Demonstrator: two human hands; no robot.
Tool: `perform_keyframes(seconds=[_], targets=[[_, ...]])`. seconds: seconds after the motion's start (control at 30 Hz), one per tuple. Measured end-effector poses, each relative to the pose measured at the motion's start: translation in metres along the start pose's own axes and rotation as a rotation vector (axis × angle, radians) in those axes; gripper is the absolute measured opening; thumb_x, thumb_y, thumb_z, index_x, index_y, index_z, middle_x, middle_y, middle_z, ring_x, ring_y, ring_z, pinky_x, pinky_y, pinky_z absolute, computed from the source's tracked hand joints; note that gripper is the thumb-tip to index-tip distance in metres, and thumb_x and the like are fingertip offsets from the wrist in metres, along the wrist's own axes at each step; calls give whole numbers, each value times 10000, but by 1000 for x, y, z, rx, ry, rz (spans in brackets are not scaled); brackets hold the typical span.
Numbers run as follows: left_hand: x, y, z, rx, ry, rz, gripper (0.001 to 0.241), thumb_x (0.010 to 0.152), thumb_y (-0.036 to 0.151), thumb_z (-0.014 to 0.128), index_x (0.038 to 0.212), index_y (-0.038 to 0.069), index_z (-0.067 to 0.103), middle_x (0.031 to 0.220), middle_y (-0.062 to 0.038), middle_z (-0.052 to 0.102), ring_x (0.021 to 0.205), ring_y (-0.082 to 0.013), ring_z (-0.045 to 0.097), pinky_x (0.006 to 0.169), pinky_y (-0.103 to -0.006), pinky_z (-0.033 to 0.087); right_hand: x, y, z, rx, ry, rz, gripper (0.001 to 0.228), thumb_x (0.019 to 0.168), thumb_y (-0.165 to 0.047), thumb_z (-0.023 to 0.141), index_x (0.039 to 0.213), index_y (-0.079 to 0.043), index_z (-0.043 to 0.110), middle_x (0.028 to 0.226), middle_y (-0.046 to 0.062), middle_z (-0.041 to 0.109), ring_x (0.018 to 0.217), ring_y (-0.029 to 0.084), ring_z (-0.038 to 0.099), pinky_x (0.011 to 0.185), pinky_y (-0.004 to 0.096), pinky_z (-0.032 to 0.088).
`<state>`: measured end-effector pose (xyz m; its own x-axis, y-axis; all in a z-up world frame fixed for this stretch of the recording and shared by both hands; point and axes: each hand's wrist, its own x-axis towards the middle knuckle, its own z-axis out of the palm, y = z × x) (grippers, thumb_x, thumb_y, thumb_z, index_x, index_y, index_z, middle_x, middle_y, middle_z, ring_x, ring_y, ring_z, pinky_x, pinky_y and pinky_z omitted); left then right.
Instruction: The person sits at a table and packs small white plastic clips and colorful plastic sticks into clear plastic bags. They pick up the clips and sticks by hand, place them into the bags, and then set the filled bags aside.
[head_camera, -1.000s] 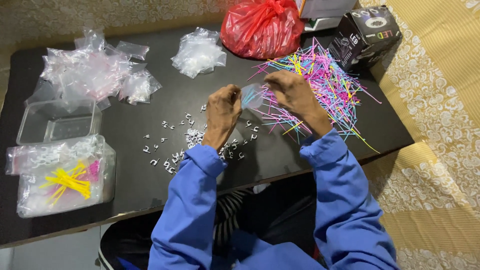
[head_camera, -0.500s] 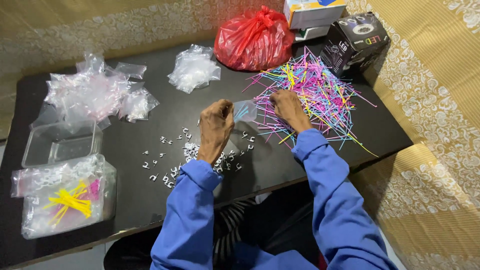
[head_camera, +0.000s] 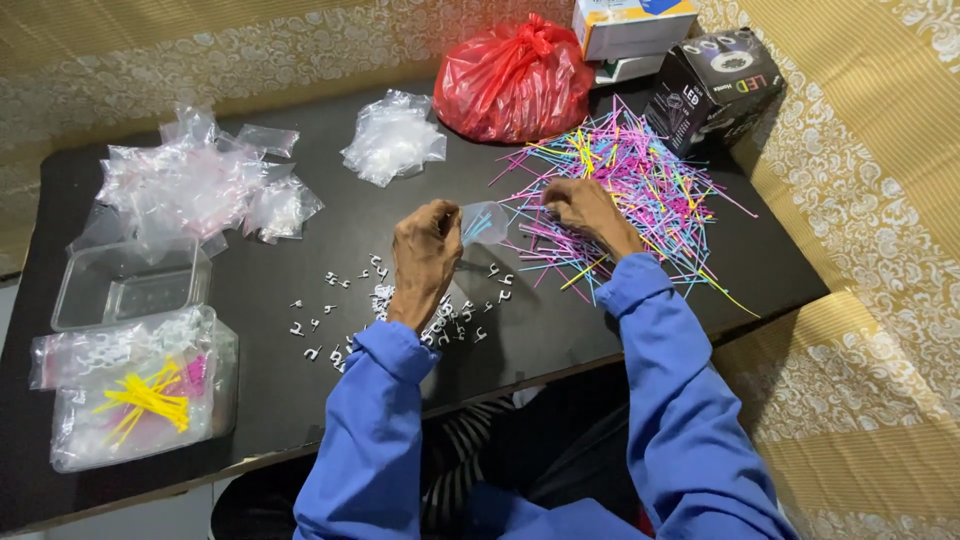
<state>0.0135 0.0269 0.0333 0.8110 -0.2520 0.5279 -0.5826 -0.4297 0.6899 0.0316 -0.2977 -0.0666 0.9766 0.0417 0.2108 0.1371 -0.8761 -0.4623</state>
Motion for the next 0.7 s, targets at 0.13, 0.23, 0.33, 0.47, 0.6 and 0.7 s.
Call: perform_keyframes(seconds=[0.13,0.23,0.33,0.47,0.6,0.7], targets=[[-1,1,-4,3,0,3,70,939,80,668,894,118,706,688,-159,657,676,-360,704,607,-408,543,-8,-40,-10,175,-15,78,203,928,-107,552,1009,-17,715,859,257,731,826,395,627,799,515,477],[-1,-4,-3,10,0,-6,70,936,81,675,893,127,706,692,-145,664,678,-345,707,617,-403,549,12,17,37,-138,105,-14,295,874,-269,728,980,5,699,909,320,717,905,555,655,780,672,499],[0,0,-6,0,-8,-25,66,940,90,668,902,122,712,708,-153,672,690,-351,709,619,-409,547,20,47,52,-150,156,38,339,830,-291,718,948,27,712,876,325,704,886,553,648,724,647,488],[0,-2,-5,-9,0,-25,71,941,86,667,903,118,718,702,-153,673,688,-350,712,619,-403,546,15,66,40,-316,-36,31,175,869,-347,686,987,-221,715,863,69,765,892,322,753,801,475,593],[-1,-5,-1,12,7,-8,54,934,109,680,895,121,716,701,-154,667,703,-364,711,614,-412,547,5,56,15,-163,27,42,178,960,-353,653,1106,-253,677,914,87,768,916,361,743,842,514,567],[-2,-3,3,5,8,-11,58,935,103,680,897,113,722,704,-159,674,699,-368,713,612,-415,549,-7,16,-15,-47,61,70,169,962,-377,668,1125,-330,666,931,-7,775,954,291,738,851,452,568]])
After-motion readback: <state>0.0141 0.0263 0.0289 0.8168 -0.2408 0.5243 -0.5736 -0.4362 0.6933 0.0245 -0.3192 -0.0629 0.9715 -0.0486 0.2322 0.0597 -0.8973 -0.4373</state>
